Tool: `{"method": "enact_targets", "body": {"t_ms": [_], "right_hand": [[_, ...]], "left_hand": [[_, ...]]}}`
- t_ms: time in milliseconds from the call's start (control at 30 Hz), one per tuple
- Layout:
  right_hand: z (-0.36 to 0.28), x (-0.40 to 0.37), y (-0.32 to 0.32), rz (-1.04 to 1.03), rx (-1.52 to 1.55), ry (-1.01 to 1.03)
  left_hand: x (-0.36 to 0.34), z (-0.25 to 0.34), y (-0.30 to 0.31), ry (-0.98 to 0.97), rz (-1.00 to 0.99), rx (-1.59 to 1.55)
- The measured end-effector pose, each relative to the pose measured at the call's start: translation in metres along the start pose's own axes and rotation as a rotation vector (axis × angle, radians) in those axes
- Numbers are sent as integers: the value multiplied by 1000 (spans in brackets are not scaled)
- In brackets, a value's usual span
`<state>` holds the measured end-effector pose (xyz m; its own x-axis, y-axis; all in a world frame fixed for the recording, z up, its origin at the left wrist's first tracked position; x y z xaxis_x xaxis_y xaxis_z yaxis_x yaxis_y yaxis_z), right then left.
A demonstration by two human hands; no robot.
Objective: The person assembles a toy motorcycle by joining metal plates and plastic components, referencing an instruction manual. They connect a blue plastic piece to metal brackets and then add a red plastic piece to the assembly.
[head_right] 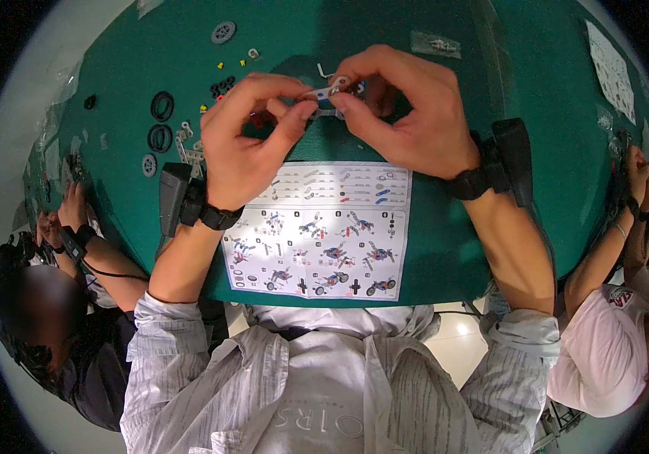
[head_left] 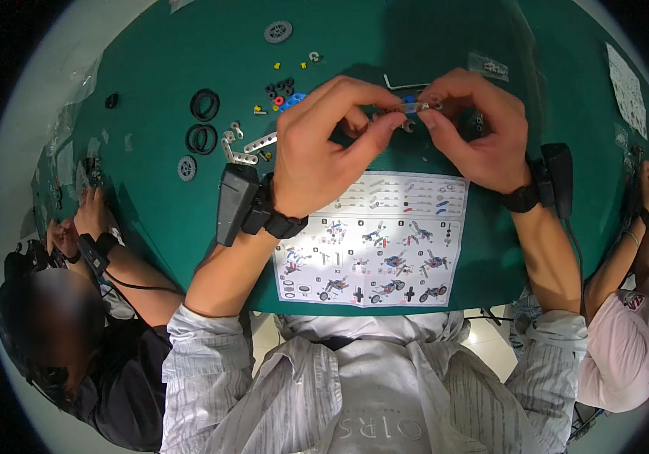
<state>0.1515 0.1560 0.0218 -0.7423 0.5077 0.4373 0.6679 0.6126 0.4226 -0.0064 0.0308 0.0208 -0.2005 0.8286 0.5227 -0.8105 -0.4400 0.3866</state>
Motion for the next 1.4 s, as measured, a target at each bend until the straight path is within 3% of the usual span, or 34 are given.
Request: {"method": "enact_targets", "body": {"t_ms": [1400], "right_hand": [[0, 1, -1, -13, -15, -25]], "left_hand": [[4, 2, -1, -85, 30, -9]]}}
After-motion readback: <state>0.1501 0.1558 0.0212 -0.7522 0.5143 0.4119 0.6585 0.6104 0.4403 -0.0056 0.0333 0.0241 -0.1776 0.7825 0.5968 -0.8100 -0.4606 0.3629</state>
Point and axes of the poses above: each hand's wrist, its own x-axis towards the middle knuckle, its own y-axis out of the back of the hand, z = x × y, the point moved 4 cm from there along x, towards the middle knuckle, and after that the axes turned 6 degrees about -y, right-handed, at the moved point
